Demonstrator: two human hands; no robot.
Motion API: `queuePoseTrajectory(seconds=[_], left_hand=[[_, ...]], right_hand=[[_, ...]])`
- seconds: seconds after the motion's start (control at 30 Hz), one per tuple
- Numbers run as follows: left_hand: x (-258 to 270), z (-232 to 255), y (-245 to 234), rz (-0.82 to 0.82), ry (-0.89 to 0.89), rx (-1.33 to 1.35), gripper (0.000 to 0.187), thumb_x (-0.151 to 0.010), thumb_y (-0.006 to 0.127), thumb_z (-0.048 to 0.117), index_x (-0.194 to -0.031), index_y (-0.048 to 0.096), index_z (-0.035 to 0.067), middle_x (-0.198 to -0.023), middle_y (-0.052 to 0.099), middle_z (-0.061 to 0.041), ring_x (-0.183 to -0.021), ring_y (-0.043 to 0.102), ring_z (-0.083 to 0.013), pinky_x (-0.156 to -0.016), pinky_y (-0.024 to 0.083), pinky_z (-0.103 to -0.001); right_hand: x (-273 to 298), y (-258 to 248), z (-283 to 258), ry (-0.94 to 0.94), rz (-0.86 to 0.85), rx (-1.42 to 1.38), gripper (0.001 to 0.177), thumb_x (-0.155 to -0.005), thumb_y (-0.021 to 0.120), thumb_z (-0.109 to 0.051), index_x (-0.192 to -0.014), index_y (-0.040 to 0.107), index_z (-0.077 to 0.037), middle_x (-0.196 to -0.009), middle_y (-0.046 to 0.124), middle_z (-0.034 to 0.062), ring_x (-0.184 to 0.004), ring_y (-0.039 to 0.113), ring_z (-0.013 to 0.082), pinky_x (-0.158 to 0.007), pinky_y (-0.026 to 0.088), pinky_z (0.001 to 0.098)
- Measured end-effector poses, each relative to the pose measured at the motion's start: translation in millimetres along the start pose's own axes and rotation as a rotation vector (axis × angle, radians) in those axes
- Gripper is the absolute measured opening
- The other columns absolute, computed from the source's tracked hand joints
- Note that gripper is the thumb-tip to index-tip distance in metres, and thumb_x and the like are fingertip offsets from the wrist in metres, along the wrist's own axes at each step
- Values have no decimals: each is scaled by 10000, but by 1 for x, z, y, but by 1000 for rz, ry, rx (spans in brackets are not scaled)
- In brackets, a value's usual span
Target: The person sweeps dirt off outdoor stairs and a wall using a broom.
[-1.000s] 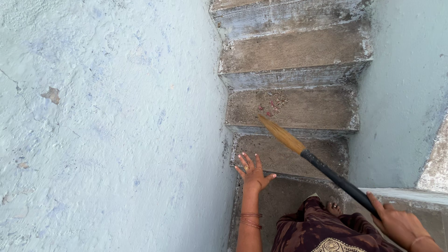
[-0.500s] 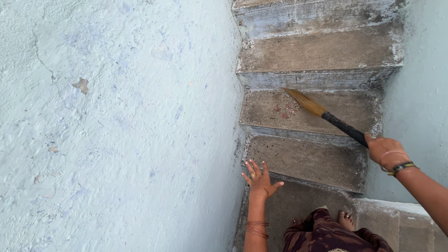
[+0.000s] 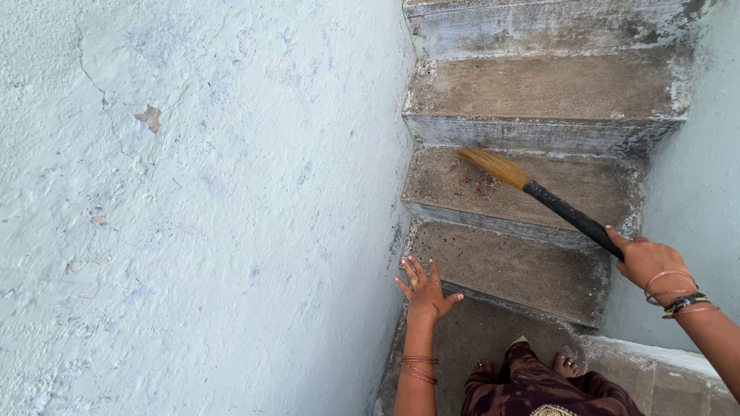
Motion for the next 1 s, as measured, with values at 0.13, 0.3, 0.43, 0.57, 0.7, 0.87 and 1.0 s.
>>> queuePoseTrajectory(seconds=[0.13,0.3,0.43,0.57,0.7,0.87,1.0], left_hand=[[10,-2,0,-17,-24,21,1197,-804,684,682,-1630,66,73,-1621,-244,-336,-1447,-393,-446,-1118,-181,-738],[25,-12,-6,19,-47,83,1181,-806,686,681,-1629,102,67,-1632,-226,-330,-1468,-381,-436,-1137,-170,-724],[38,-20,-15,40,-72,108,1181,-811,688,668,-1631,92,61,-1625,-224,-335,-1462,-373,-443,-1133,-158,-723],[46,-24,-16,41,-99,143,1159,-812,697,651,-1625,113,66,-1635,-227,-332,-1474,-361,-447,-1142,-148,-718],[55,-32,-15,77,-126,158,1165,-808,699,657,-1629,111,75,-1632,-210,-332,-1479,-342,-445,-1150,-140,-715],[72,-56,-17,101,-183,201,1172,-824,714,641,-1630,101,51,-1621,-247,-349,-1467,-351,-459,-1147,-149,-713],[85,-68,-12,127,-197,241,1163,-827,695,648,-1632,100,58,-1619,-243,-343,-1466,-358,-456,-1137,-145,-721]], right_hand=[[-40,10,-14,12,25,57,727,-1008,529,-130,-1671,292,-310,-1027,792,107,-913,787,254,-799,651,403],[-32,11,-25,-105,-2,135,716,-980,575,-245,-1621,298,-403,-1095,753,73,-951,778,247,-832,652,393],[-32,-8,-34,-63,19,142,745,-961,593,-318,-1621,263,-418,-1124,719,89,-963,774,251,-840,653,388],[-98,-24,-88,-139,135,118,699,-1012,526,-207,-1651,285,-354,-1090,737,113,-934,773,281,-786,656,416],[-131,-11,-144,-230,43,180,668,-1013,526,-167,-1625,326,-346,-1105,772,93,-980,769,269,-822,640,433],[-40,5,-132,-142,-268,-400,866,-911,702,-424,-1639,261,-266,-901,772,125,-648,785,247,-726,634,396],[4,3,-202,-181,-287,-638,742,-947,629,-368,-1582,318,-142,-726,737,169,-536,694,233,-583,567,409]])
Point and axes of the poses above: each hand's wrist, its own x-axis away from the middle knuckle, its own y-axis out of the palm, z = x × y, the point moved 10 cm from there along -x, towards the middle knuckle
